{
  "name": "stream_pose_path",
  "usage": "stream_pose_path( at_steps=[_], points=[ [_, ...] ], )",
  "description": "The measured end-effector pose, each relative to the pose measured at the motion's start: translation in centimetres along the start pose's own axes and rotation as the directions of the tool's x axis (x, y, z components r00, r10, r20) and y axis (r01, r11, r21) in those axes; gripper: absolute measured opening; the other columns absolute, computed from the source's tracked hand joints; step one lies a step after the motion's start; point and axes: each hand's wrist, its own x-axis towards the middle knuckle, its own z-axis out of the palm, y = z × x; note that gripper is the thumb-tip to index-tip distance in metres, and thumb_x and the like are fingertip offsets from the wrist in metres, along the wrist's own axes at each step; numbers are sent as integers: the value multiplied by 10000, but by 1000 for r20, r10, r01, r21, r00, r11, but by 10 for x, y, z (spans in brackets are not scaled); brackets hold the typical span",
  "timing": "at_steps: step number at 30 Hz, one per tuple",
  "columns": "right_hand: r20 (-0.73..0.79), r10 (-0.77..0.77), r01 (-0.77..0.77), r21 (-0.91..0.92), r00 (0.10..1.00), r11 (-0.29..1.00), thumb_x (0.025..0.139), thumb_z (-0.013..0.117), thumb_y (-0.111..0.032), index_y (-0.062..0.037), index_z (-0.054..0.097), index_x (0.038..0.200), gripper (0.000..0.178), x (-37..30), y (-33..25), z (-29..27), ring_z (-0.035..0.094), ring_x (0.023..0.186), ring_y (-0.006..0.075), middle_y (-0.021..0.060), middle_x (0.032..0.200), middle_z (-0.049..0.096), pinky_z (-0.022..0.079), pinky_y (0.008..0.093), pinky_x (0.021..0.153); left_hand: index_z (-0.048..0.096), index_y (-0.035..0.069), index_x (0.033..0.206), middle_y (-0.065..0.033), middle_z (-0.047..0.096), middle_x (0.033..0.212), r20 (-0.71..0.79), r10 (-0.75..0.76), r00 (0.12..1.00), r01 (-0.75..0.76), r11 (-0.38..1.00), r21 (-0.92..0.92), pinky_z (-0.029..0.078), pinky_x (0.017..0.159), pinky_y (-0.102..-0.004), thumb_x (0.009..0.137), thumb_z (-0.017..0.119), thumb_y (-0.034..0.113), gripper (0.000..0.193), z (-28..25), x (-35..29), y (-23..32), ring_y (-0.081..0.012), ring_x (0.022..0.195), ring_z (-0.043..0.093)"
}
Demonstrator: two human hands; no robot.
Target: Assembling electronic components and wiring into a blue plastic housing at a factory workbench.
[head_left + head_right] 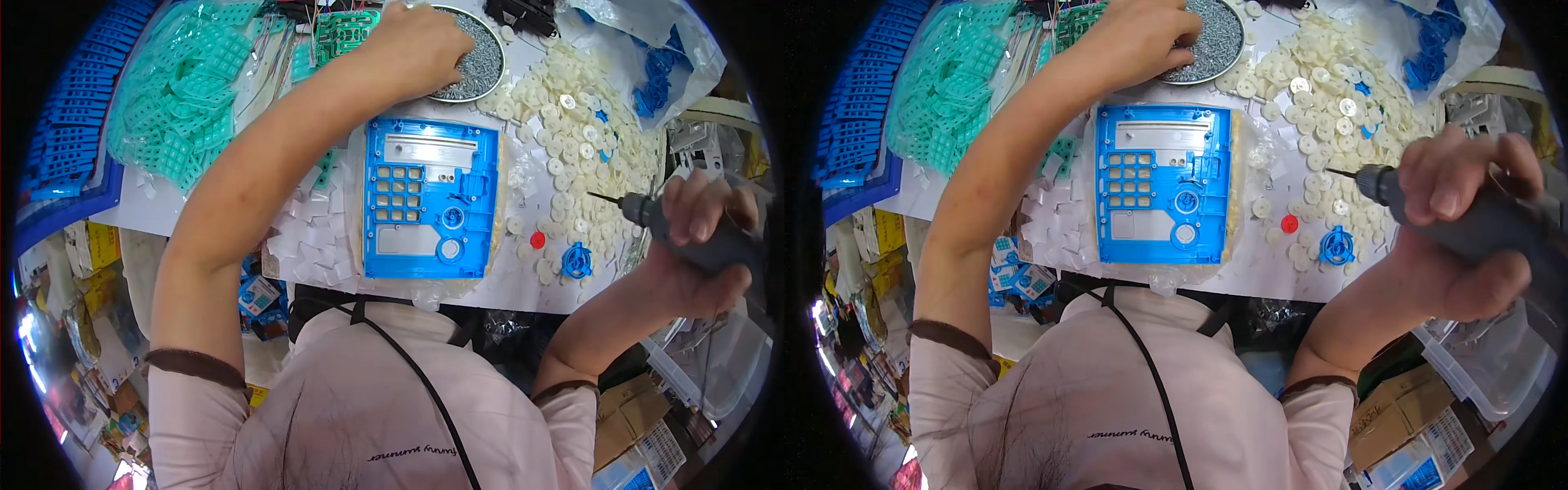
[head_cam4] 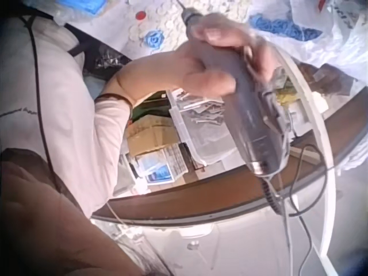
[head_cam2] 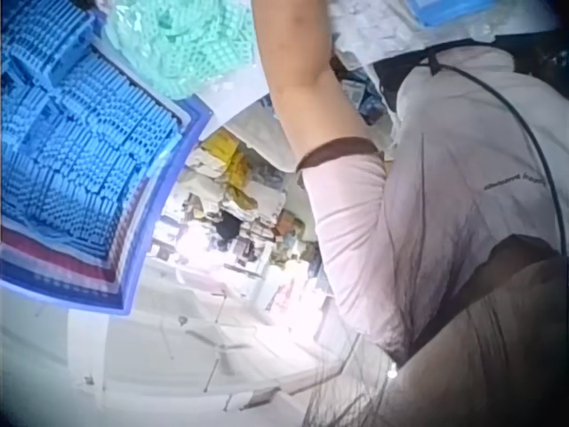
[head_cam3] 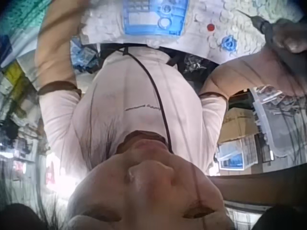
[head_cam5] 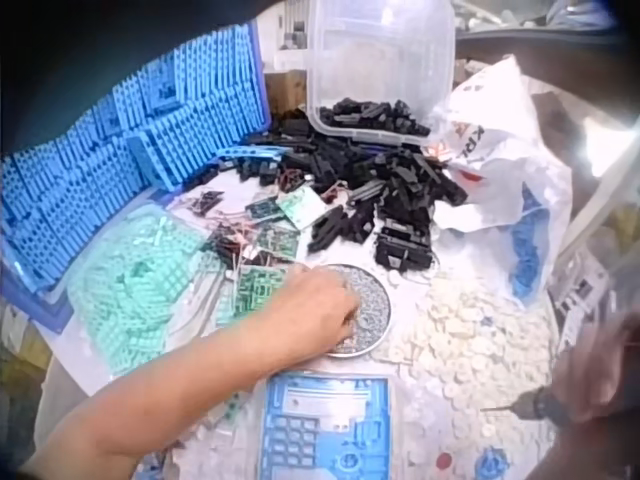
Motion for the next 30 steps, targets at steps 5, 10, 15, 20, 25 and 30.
stream_pose_path(
  at_steps=[5,10,15,20,25,30],
  points=[
    [21,97,-94,-107,995,990,936,690,-333,-8,468,1425,628,-21,16,-6,565,765,180,79,936,613,480,331,682,682,72,889,-144,662,892,20,-22,1000,24,993,-117,402,853,-493,852,656,256,190,11,3,-2,-341,942,633],
    [-174,311,-355,-526,934,773,873,776,-208,14,560,1362,579,-40,41,9,637,938,169,109,1063,675,521,345,806,678,87,934,-96,653,904,-121,5,993,-14,997,-72,428,874,-450,869,687,226,154,-6,-26,-5,-305,927,631],
    [-214,491,-334,-927,844,171,857,744,-140,-47,731,1108,269,-88,64,-20,655,897,203,63,928,708,509,335,802,674,85,965,-63,652,926,-123,-22,992,-12,964,-267,393,908,-404,879,699,200,147,-28,-52,26,-267,930,616],
    [-86,404,-125,-990,911,71,841,747,-127,-66,743,1021,190,-87,87,-9,630,878,282,94,881,686,501,361,797,665,71,907,-64,642,883,-128,-43,991,-10,919,-393,397,849,-388,850,715,149,109,-48,-71,61,-270,868,607],
    [-171,249,-270,-850,953,452,777,799,-85,-46,731,922,165,-98,54,24,637,783,289,101,893,695,512,372,687,674,45,899,-91,623,771,104,-217,971,215,590,-778,450,607,-342,880,726,129,101,-60,-106,101,-263,672,602],
    [11,326,-204,-760,945,617,733,804,-27,-27,720,944,227,-111,10,103,649,755,245,90,893,686,509,326,624,632,44,861,-91,623,745,279,-170,945,326,484,-812,448,543,-359,896,723,150,144,-50,-129,139,-273,621,600]
  ],
)
